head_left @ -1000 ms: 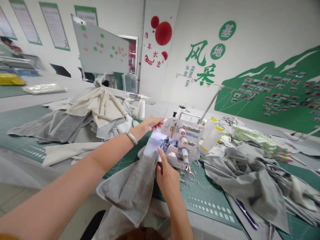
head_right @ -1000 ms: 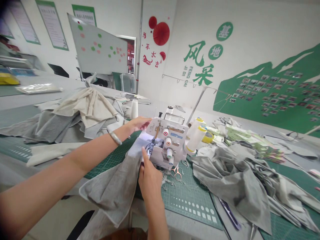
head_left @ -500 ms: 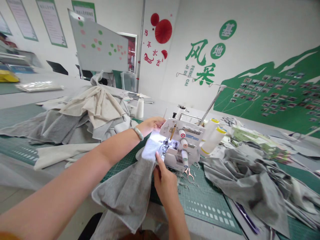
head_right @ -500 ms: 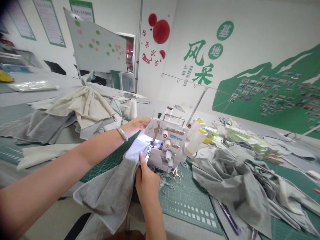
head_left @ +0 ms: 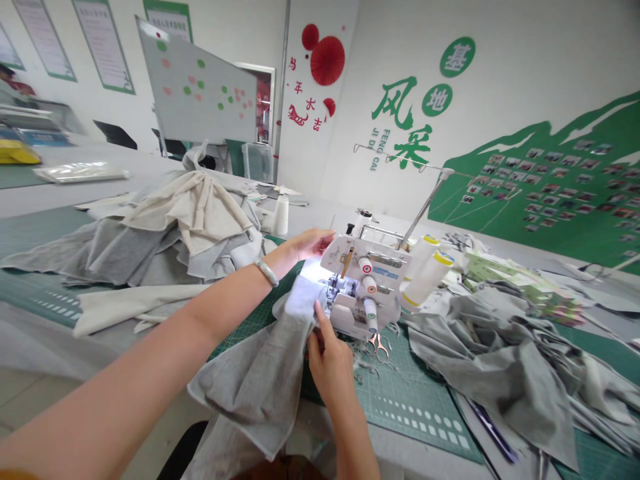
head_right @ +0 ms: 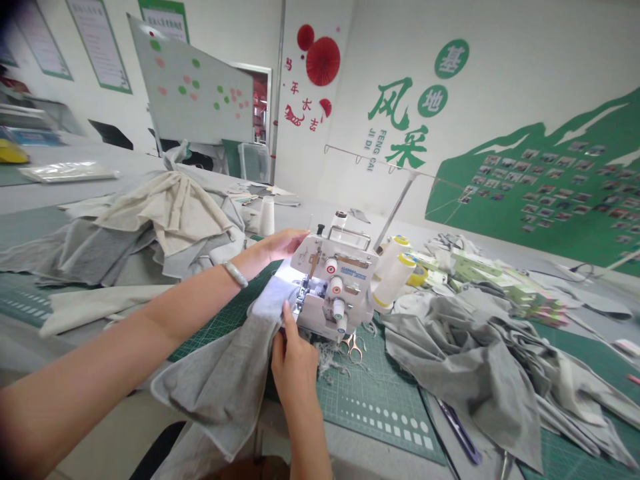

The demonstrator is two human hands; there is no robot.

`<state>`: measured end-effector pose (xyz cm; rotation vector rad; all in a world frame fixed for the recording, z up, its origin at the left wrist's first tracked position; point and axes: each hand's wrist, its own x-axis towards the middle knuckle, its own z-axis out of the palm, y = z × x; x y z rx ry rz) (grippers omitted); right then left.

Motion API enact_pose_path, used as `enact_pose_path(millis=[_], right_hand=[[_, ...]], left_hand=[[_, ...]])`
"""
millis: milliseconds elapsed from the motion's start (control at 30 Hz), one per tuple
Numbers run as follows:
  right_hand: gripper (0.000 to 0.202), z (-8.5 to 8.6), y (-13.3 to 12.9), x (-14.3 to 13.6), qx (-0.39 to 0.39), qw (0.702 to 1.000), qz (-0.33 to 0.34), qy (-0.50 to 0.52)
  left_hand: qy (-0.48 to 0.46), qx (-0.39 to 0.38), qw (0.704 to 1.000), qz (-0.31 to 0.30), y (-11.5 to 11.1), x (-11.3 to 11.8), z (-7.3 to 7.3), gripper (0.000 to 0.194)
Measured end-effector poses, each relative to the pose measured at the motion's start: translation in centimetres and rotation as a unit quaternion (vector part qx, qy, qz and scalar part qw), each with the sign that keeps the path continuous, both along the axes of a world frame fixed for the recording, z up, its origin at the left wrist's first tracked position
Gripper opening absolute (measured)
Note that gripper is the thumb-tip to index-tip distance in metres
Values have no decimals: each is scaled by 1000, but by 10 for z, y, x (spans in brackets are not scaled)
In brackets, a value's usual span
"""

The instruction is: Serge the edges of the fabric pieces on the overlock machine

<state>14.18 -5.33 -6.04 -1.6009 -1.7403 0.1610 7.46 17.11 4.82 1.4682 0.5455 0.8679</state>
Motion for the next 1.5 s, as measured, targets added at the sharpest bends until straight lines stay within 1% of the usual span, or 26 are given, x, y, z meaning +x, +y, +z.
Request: enact_pose_path(millis=[67,133,167,200,233,267,300,333,367,400,433,500,600,833,1000,1133,1267,1367,1500], right_hand=[[50,1,-1,1,-2,1000,1,-1],[49,3,-2,2,6,1000,6,-17],[47,4,-3,3,11,1000,9,-27],[46,5,-4,4,17,999,12,-36],[44,5,-4,5,23,999,16,-41],[43,6,-5,6,30,999,19,-42],[42,6,-5,6,36,998,21,-40],[41,6,-6,7,43,998,21,-36],[40,6,-6,7,51,998,22,-30],[39,6,-6,8,59,998,23,-22],[38,6,-6,8,66,997,24,-13],[37,6,-6,10,80,996,33,5],[37,8,-9,12,92,994,59,22],[36,8,-20,11,97,990,89,52],[35,11,-18,2,95,984,107,103],[33,15,-10,-9,86,977,101,169],[33,17,-6,-17,70,973,94,197],[33,18,-7,-20,58,972,100,203],[32,16,-9,-21,47,971,97,212]], left_hand=[[0,6,997,74,-17,-14,-5,15],[-2,33,985,167,-41,-30,-14,9],[-1,52,977,208,-56,-38,-20,11],[6,82,965,247,-70,-46,-26,13],[48,164,945,280,-85,-52,-31,14],[96,238,931,261,-98,-57,-36,15],[138,302,916,224,-109,-61,-40,18],[179,359,898,179,-117,-64,-43,22],[213,400,882,130,-123,-66,-45,25],[244,431,864,92,-127,-67,-46,28],[271,453,847,67,-128,-67,-47,30],[316,478,819,40,-129,-68,-48,31],[338,492,801,38,-129,-72,-50,33],[350,513,784,24,-139,-80,-50,34],[384,521,761,41,-133,-80,-47,35],[392,527,753,27,-121,-81,-46,36],[387,538,749,21,-112,-84,-45,34],[384,548,743,13,-112,-84,-41,32],[369,584,723,3,-118,-79,-35,32]])
